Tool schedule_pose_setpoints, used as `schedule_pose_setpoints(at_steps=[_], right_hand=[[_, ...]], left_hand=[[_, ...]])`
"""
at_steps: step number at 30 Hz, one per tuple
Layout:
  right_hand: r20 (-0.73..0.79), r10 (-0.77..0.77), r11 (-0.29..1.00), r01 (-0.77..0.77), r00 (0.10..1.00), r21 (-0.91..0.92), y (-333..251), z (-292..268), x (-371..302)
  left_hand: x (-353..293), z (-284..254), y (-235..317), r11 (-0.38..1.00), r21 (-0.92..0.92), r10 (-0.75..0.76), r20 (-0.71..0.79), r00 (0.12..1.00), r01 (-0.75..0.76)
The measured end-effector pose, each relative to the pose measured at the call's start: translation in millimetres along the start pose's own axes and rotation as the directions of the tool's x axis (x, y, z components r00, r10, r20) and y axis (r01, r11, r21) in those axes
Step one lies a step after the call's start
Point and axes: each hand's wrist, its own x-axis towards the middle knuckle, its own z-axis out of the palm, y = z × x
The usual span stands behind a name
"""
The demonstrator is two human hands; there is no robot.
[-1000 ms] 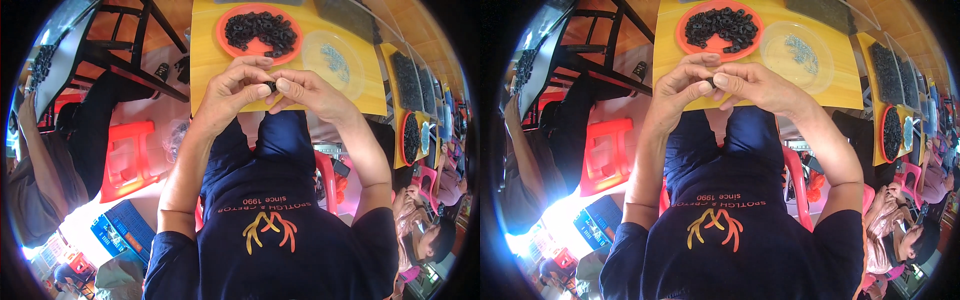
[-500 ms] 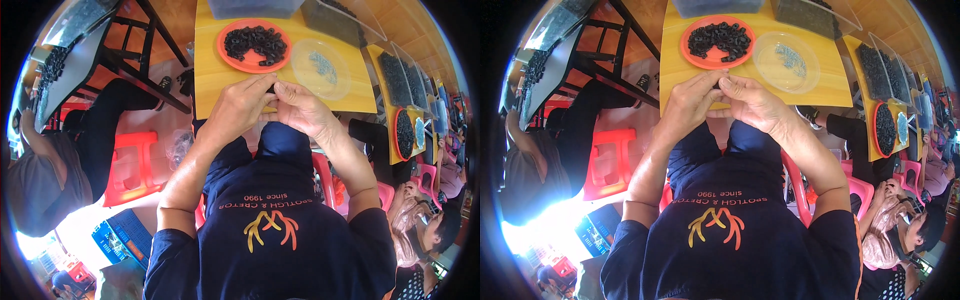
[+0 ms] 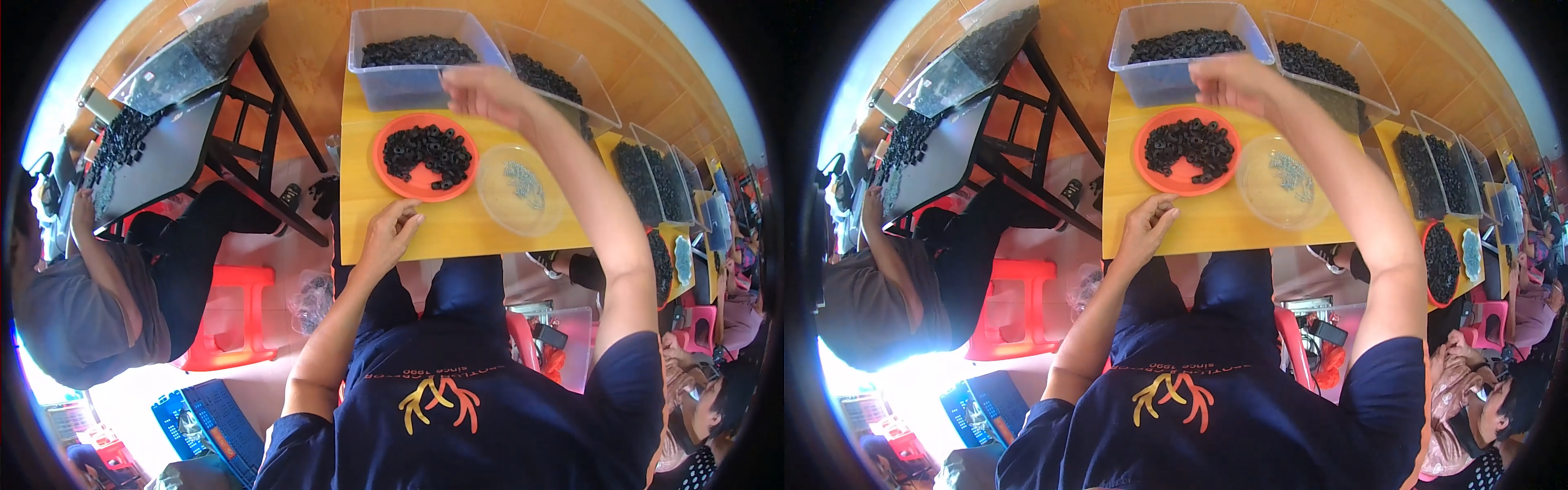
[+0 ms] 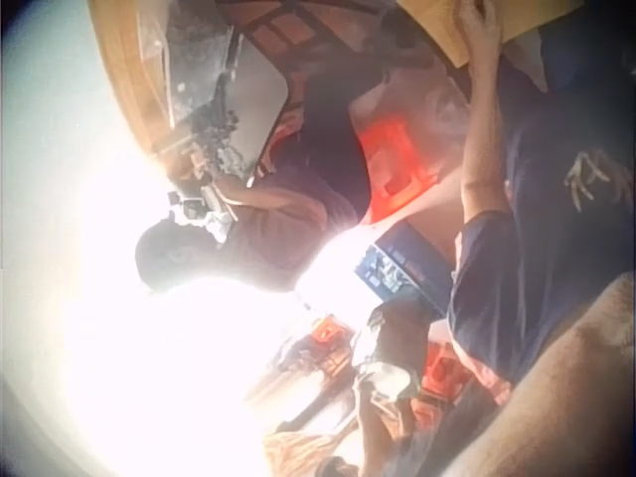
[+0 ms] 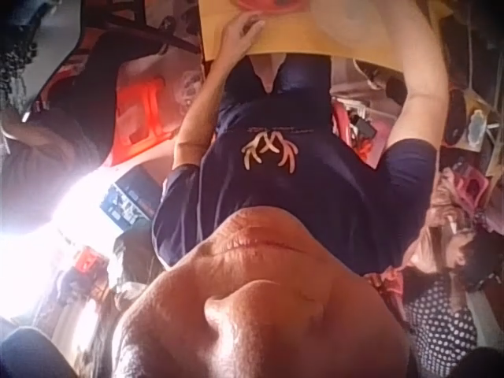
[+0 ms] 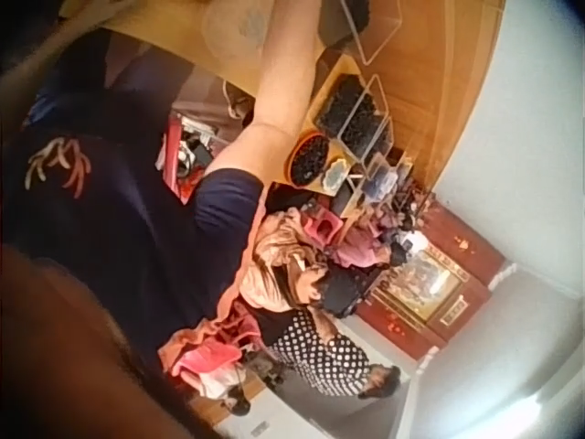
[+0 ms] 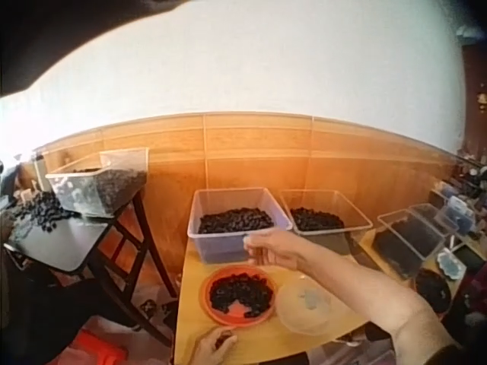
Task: The person assembles cord locks by taking small metal springs from a tray and inserting them into plastic stoppers by hand.
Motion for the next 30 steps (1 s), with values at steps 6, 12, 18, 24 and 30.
schedule_pose_setpoints(at_steps=[6, 12, 18, 24, 30], right_hand=[[-0.144, -0.246, 0.968, 0.250, 0.959, 0.010, -57.0, -26.0, 57.9], [-0.022, -0.088, 0.830, 0.062, 0.996, -0.555, -17.8, -22.3, 22.6], [0.298, -0.072, 0.285, 0.306, 0.952, -0.908, 50.4, 12.6, -29.4], [0.383, -0.063, -0.088, 0.377, 0.922, -0.922, 93.2, 31.2, -34.4], [0.374, -0.055, -0.163, 0.361, 0.926, -0.918, 114.0, 36.2, -18.5]], left_hand=[[1.7, 0.3, 11.6, 0.998, -0.061, -0.033, -0.013, 0.999, 0.032], [0.3, 1.6, -1.5, 0.987, -0.154, -0.051, -0.019, 0.999, 0.048], [5.8, -0.9, 5.1, 0.996, -0.077, -0.044, -0.005, 0.999, 0.043], [4.4, 2.6, 5.3, 0.997, -0.062, -0.035, 0.002, 0.999, 0.035], [2.8, 2.0, 10.0, 1.000, -0.025, -0.015, -0.008, 1.000, 0.015]])
